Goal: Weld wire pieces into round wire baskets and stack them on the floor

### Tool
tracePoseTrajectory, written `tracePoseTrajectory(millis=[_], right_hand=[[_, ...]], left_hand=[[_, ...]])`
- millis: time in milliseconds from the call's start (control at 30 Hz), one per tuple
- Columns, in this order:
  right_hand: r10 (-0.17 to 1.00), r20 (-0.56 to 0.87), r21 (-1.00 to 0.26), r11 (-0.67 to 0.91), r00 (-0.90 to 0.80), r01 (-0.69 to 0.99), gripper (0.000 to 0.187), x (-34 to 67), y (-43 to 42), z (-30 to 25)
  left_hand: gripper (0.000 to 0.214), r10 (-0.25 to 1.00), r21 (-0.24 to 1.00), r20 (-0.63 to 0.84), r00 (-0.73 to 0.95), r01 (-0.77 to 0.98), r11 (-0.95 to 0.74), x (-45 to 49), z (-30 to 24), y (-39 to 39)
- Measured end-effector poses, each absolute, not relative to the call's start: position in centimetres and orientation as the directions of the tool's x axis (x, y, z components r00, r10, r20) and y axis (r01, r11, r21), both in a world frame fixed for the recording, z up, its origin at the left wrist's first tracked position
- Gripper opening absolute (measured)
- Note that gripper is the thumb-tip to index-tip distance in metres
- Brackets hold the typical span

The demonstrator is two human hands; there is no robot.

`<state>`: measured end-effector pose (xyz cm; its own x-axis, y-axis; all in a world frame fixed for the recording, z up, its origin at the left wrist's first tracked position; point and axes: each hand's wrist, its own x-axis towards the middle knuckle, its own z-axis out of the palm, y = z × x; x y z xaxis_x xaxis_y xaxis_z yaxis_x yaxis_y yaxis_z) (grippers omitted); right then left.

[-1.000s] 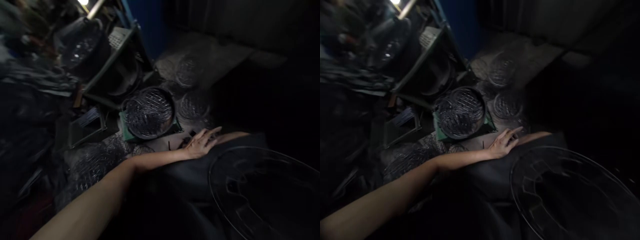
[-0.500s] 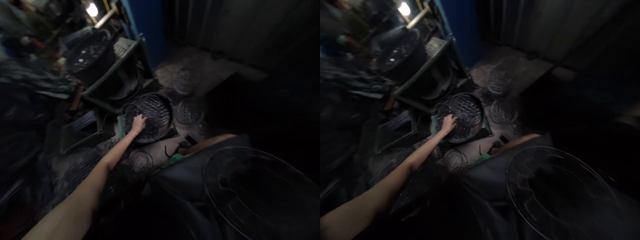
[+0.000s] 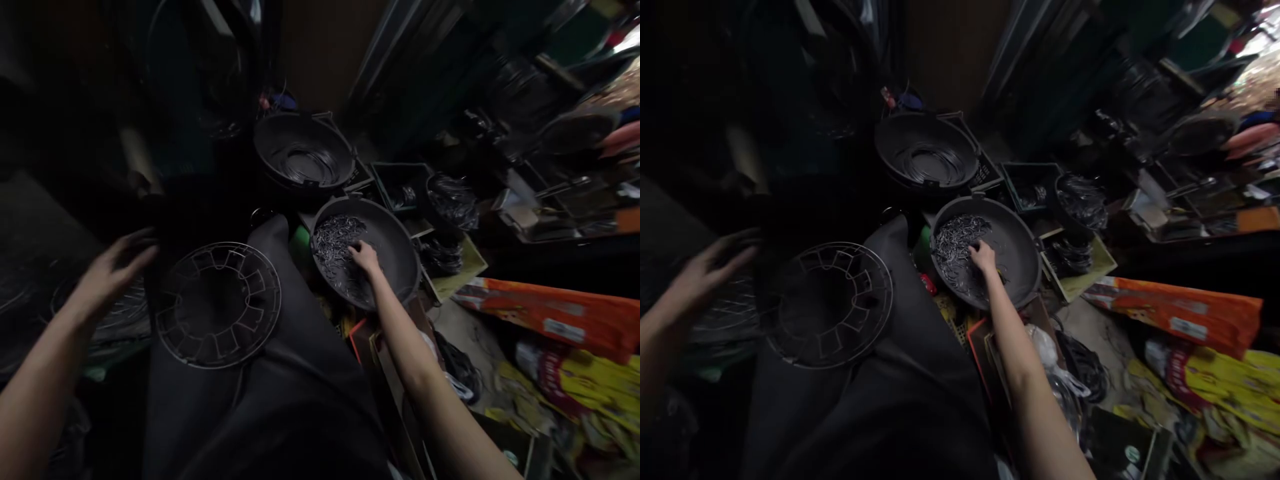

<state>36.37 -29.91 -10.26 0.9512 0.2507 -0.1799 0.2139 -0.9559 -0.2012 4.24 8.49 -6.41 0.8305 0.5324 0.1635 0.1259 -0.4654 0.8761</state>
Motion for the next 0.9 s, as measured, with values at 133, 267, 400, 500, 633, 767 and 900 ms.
tracePoseTrajectory(millis=[133,267,400,500,633,767,900], right_hand=[[0.226,-0.22,-0.198,-0.963,0.949,0.184,0.031,38.7,-27.8,-13.4],[0.292,-0.209,-0.241,-0.941,0.933,0.24,0.033,39.0,-28.4,-13.8],[0.407,-0.178,-0.344,-0.879,0.896,0.331,0.039,39.3,-28.9,-13.7],[0.347,-0.103,-0.439,-0.857,0.932,0.27,0.028,40.0,-28.4,-14.1],[0.173,0.036,-0.607,-0.779,0.984,0.159,0.027,39.2,-27.6,-12.2],[0.207,0.005,-0.828,-0.547,0.978,0.12,0.017,34.4,-25.6,-7.5],[0.479,-0.138,-0.959,-0.282,0.867,0.003,0.029,27.8,-22.3,-3.8]], left_hand=[[0.066,0.189,0.812,-0.175,0.966,0.25,-0.527,8.7,-7.8,9.9],[0.067,0.211,0.807,-0.225,0.951,0.303,-0.507,9.6,-5.6,7.7],[0.066,0.423,0.717,-0.099,0.901,0.36,-0.597,6.0,0.8,5.6],[0.068,0.519,0.601,0.138,0.843,0.346,-0.721,3.8,3.8,4.4],[0.062,0.522,0.532,0.276,0.807,0.323,-0.782,2.9,1.7,2.7],[0.06,0.519,0.527,0.205,0.83,0.353,-0.773,3.9,-2.3,1.5],[0.058,0.51,0.579,0.212,0.833,0.314,-0.753,4.2,-3.5,1.4]])
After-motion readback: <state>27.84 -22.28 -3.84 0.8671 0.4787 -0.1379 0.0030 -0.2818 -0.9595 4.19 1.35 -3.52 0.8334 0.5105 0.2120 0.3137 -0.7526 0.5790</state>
